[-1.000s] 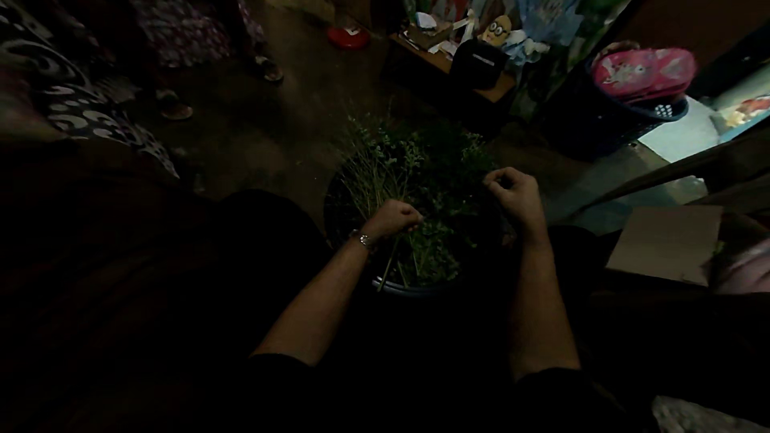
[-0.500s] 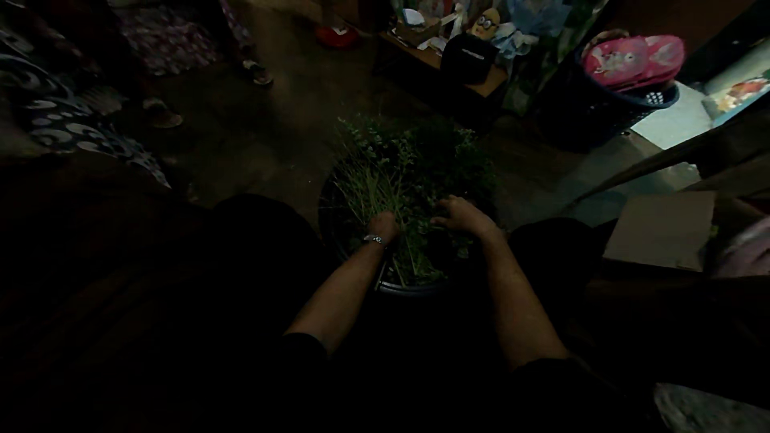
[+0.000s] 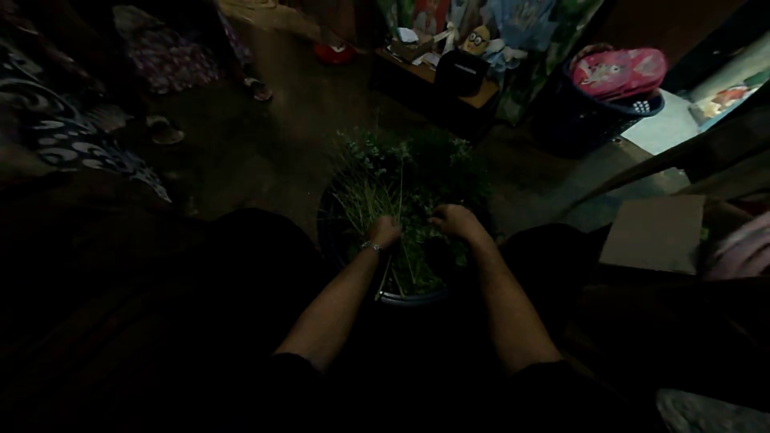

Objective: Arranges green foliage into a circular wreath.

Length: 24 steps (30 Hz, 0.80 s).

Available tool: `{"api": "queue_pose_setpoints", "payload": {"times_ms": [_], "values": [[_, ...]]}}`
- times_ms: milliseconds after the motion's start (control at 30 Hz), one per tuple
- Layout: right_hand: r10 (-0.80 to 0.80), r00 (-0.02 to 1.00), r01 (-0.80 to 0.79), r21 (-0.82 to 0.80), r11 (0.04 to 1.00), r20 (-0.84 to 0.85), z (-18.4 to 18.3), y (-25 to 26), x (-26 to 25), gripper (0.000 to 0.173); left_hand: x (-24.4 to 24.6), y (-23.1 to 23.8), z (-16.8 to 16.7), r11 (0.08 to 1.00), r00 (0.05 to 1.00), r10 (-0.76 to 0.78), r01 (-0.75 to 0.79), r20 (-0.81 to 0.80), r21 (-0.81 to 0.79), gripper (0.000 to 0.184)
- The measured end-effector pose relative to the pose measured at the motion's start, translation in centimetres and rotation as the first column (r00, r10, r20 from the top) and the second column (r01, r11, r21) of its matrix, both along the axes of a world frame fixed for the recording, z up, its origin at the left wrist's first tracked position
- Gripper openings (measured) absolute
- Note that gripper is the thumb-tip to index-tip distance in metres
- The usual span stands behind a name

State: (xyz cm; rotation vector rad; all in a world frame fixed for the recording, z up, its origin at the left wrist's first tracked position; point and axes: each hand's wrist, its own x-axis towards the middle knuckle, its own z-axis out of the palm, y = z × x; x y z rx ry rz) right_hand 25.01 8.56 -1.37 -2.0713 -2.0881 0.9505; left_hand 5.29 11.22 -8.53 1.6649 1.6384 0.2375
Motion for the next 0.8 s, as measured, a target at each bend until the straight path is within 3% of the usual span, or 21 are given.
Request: {"api": "queue_pose_setpoints", "payload": {"times_ms": [100,200,300,367,433,567,600,700,800], "values": [[-0.130,0.988,0.145,0.197,0.970,-0.088,0.6,-0.3,0.7,0.035,0.2,-1.4,3.2,0.998,0.995,-0.029,0.023,0.096,0.058,0.029],[-0.174,0.955,0.263,0.420,0.869,-0.238,0.9,-0.4,1.1,0.035,0.0,-3.2,5.9,0.984,0.971,-0.137,0.111,0.195,0.136,0.026],[-0.140,0.932,0.333,0.636,0.696,-0.335,1.0,-0.2,1.4,0.034,-0.4,-4.3,7.6,0.974,0.932,-0.210,0.175,0.297,0.143,0.026],[-0.103,0.953,0.294,0.799,0.525,-0.284,1.3,0.5,1.8,0.035,-0.6,-4.8,8.4,0.958,0.910,-0.264,0.209,0.319,0.195,0.026],[-0.093,0.981,0.192,0.876,0.443,-0.168,2.5,1.2,2.7,0.042,-0.7,-5.1,8.9,0.929,0.892,-0.330,0.250,0.308,0.273,0.025],[-0.105,0.994,0.013,0.876,0.482,0.043,5.7,1.7,4.6,0.067,-1.2,-5.7,10.5,0.822,0.887,-0.434,0.318,0.159,0.473,0.025],[-0.096,0.992,-0.024,0.865,0.502,0.083,6.3,1.6,5.3,0.062,-1.5,-5.7,11.1,0.794,0.895,-0.430,0.314,0.116,0.521,0.025],[-0.029,0.985,-0.135,0.872,0.471,0.169,7.1,1.3,7.9,0.025,-2.9,-5.0,13.0,0.688,0.918,-0.396,0.302,-0.007,0.660,0.024],[0.102,0.990,-0.141,0.836,0.531,0.102,8.0,-0.1,9.4,0.020,-4.6,-3.5,14.9,0.549,0.923,-0.370,0.307,-0.104,0.777,0.021]]}}
